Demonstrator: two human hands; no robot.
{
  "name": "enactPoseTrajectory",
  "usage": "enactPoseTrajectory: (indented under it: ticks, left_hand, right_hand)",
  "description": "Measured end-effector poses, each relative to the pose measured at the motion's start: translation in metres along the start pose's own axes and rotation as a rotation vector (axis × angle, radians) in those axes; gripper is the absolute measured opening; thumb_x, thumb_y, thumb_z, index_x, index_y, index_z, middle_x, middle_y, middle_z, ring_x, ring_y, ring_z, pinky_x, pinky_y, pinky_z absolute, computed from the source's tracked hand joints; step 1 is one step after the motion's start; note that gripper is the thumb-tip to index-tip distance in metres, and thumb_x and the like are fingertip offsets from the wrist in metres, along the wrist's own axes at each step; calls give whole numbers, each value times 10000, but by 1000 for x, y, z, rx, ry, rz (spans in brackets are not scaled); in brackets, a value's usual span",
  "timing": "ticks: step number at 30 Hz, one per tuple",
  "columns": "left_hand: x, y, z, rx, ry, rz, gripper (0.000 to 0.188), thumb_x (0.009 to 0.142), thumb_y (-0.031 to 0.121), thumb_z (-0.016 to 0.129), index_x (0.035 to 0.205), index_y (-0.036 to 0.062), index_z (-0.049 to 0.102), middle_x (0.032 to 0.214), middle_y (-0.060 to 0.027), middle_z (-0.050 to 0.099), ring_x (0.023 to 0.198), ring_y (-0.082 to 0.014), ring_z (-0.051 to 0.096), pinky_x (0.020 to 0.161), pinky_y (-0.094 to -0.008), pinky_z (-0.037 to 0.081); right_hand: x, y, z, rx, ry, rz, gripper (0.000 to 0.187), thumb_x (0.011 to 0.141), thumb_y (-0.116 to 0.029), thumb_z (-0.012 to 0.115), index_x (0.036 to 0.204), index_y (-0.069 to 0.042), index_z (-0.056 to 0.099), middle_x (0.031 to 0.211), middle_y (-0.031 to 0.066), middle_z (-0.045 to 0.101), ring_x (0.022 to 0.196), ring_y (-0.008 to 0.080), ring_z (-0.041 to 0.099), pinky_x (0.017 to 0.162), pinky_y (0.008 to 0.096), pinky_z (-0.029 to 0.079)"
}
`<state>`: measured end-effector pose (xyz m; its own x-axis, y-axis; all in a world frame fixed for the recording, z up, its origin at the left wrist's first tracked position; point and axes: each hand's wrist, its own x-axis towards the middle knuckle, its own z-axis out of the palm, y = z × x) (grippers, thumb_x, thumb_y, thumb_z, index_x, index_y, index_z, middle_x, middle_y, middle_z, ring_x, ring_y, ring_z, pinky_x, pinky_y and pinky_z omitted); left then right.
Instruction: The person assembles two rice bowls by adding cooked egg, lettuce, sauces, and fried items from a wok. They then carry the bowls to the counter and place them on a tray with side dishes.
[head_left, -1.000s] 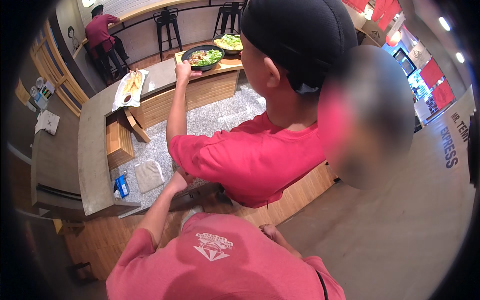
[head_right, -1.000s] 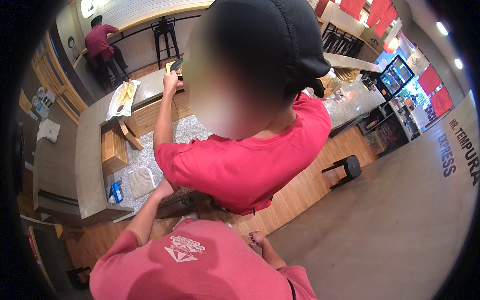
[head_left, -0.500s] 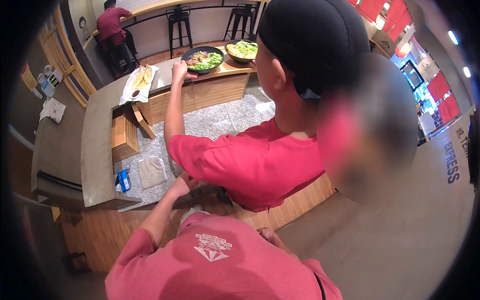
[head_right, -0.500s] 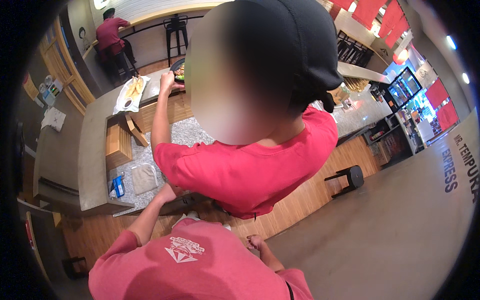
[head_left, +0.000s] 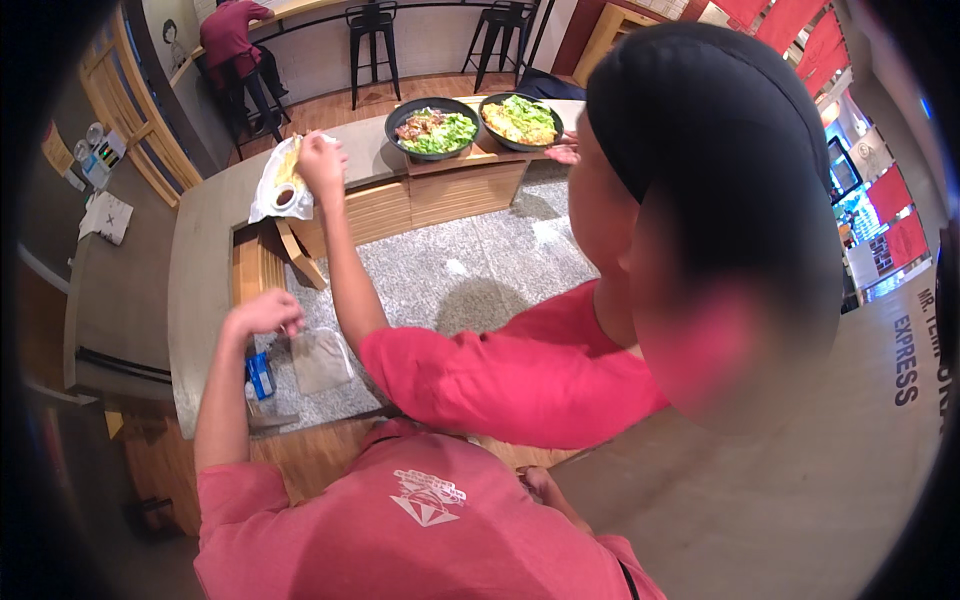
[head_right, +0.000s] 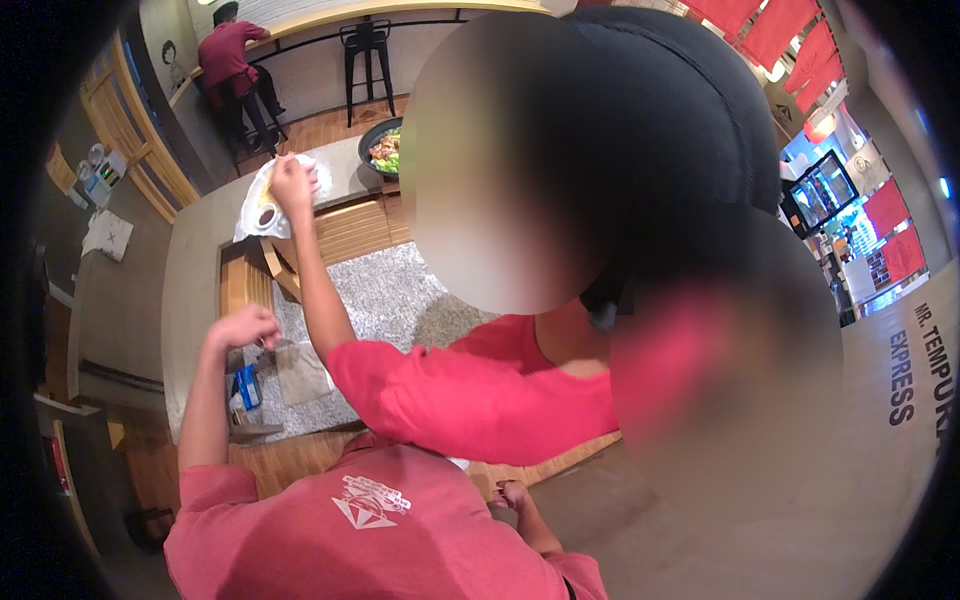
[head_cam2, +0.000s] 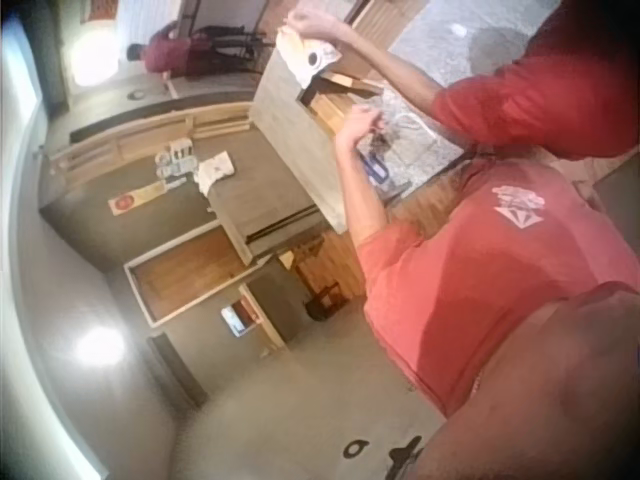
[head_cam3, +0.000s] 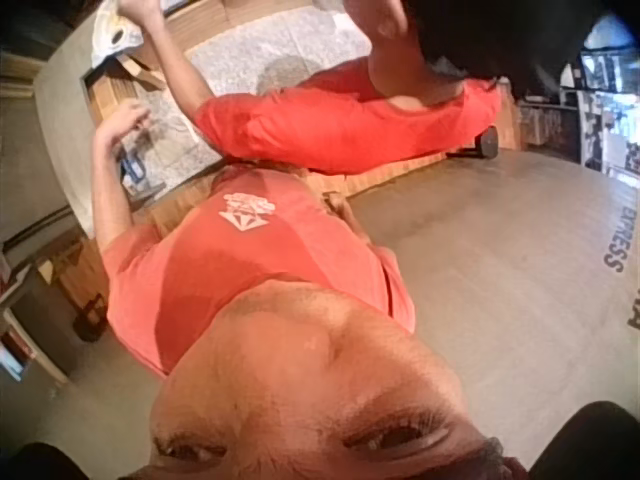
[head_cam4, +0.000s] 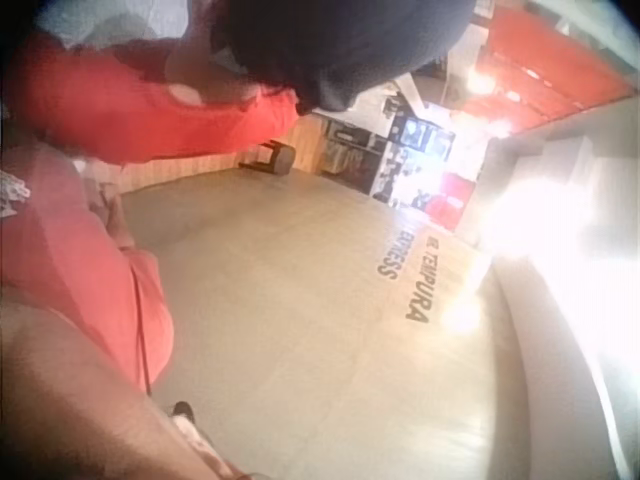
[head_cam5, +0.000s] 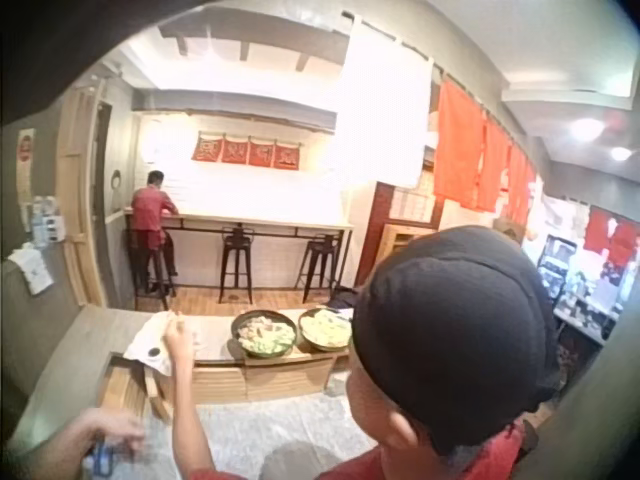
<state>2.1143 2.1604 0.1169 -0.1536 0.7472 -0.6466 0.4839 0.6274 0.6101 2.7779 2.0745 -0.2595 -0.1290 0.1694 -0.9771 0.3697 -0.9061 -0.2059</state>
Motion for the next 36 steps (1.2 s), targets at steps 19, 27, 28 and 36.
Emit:
enactPoseTrajectory:
  ticks: [19, 27, 28, 36]
  left_hand:
    - [110, -94, -171, -496, 953, 486, 167, 1046, 198, 532, 1011, 53, 606, 737, 28, 541, 623, -38, 484, 547, -183, 375]
    - [106, -83, -171, -528, 952, 468, 199, 1046, 229, 550, 969, 60, 623, 676, 52, 515, 586, -20, 455, 521, -187, 353]
    - [105, -86, -171, -531, 942, 473, 194, 1045, 218, 547, 966, 58, 624, 691, 48, 521, 595, -22, 459, 524, -189, 353]
    - [16, -23, -221, -5, 1141, 607, 143, 997, 32, 549, 1097, 53, 649, 1017, 3, 621, 978, -99, 579, 857, -264, 475]
  right_hand:
    - [-60, -562, 408, 1087, -1004, -169, 447, 1007, -216, 466, 1413, -29, 482, 1057, 93, 617, 931, 214, 612, 834, 351, 535]
    - [-53, -606, 484, 1608, -1243, 438, 459, 1004, -217, 468, 1417, -19, 472, 1069, 99, 611, 953, 220, 607, 852, 348, 530]
    - [-55, -604, 490, 1618, -1261, 480, 460, 1003, -217, 468, 1418, -18, 470, 1071, 100, 610, 955, 221, 606, 854, 347, 529]
    - [-76, -559, 489, 1508, -1373, 700, 472, 1000, -219, 471, 1423, -9, 460, 1083, 106, 604, 977, 227, 601, 872, 344, 524]
